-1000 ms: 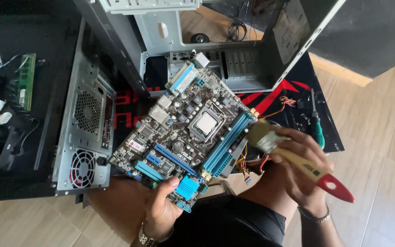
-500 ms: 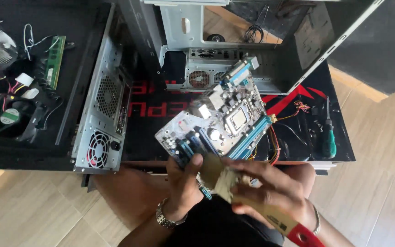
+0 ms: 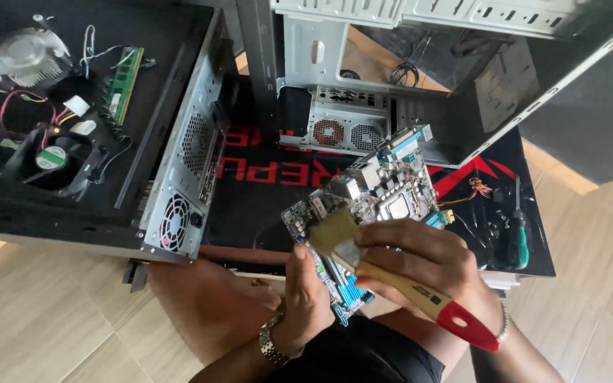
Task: The person cleans a computer motherboard and the inside of a computer case using a brush. They also use a screwdriver to remove the power supply unit from the case and place it on the floor.
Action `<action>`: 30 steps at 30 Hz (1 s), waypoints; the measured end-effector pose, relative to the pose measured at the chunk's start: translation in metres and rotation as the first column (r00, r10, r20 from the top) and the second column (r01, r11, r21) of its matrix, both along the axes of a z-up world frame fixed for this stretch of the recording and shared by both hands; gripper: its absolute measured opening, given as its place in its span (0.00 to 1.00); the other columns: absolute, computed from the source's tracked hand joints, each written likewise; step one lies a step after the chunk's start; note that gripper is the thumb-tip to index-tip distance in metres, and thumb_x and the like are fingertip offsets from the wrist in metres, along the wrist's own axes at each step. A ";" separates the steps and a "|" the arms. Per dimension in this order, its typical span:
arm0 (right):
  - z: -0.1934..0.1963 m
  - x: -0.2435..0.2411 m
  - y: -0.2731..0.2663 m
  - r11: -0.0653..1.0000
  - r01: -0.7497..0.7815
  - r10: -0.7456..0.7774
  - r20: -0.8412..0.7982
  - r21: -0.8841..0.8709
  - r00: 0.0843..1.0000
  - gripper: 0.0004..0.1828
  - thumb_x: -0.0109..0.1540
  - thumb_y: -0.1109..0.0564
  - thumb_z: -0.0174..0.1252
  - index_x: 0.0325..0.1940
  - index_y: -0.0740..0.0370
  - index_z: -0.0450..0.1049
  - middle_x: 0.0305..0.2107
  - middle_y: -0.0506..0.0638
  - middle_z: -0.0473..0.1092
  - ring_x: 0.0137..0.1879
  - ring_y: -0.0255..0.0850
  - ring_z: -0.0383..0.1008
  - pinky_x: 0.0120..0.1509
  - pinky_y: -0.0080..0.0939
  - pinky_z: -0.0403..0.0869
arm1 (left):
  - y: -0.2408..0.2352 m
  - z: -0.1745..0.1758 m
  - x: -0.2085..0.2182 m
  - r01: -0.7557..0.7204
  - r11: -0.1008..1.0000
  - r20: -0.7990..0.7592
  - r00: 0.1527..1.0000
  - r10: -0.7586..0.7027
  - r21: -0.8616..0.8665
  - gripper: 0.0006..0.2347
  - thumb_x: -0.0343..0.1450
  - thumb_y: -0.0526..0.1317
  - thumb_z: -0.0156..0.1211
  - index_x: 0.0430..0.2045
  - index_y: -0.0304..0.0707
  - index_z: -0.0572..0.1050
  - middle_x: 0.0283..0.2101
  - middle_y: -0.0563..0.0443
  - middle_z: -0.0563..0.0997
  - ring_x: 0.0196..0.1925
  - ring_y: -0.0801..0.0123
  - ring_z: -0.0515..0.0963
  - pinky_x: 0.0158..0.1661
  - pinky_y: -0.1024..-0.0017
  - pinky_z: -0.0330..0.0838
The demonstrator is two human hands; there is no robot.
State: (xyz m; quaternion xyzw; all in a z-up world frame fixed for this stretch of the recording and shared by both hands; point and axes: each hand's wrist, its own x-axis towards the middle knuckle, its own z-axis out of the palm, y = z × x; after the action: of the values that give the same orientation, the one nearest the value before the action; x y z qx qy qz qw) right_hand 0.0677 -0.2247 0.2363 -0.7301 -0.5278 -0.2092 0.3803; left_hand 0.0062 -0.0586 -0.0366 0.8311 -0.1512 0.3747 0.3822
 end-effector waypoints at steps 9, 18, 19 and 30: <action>-0.016 -0.006 -0.001 0.988 0.130 -0.130 -0.007 0.087 0.991 0.16 0.58 0.57 0.69 0.46 0.68 0.75 0.40 0.59 0.79 0.41 0.48 0.87 0.45 0.38 0.89 | -0.003 0.041 0.014 0.025 0.998 0.124 0.992 -0.018 -0.060 0.36 0.74 0.18 0.45 0.77 0.38 0.38 0.52 0.27 0.69 0.46 0.47 0.72 0.53 0.55 0.72; -0.038 0.000 -0.017 0.933 0.358 -0.355 0.242 0.032 0.903 0.17 0.66 0.56 0.67 0.56 0.38 0.75 0.47 0.38 0.79 0.49 0.27 0.84 0.42 0.27 0.86 | -0.006 0.029 0.023 0.189 0.902 0.059 0.982 -0.181 -0.389 0.17 0.84 0.34 0.41 0.71 0.43 0.56 0.55 0.50 0.67 0.32 0.73 0.55 0.37 0.71 0.59; -0.032 0.001 -0.011 0.955 0.296 -0.296 0.030 0.012 0.955 0.07 0.65 0.54 0.62 0.46 0.54 0.76 0.38 0.48 0.79 0.38 0.35 0.85 0.32 0.29 0.83 | -0.005 0.034 0.021 0.109 0.968 0.094 0.992 -0.090 -0.224 0.26 0.80 0.27 0.49 0.74 0.47 0.52 0.61 0.40 0.65 0.34 0.72 0.62 0.38 0.72 0.64; 0.002 0.000 0.000 0.961 0.277 -0.276 0.040 -0.023 0.960 0.07 0.62 0.61 0.60 0.35 0.70 0.77 0.34 0.57 0.78 0.37 0.50 0.84 0.38 0.40 0.82 | -0.002 0.050 0.026 0.092 0.992 0.160 0.984 -0.078 -0.082 0.34 0.76 0.21 0.60 0.75 0.50 0.52 0.50 0.40 0.67 0.25 0.74 0.55 0.28 0.71 0.53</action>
State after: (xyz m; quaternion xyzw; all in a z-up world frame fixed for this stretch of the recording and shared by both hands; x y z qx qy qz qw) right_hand 0.0680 -0.2250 0.2380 -0.7980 -0.4305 -0.2662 0.3272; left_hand 0.0323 -0.0602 0.0130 0.7740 -0.1992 0.4285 0.4214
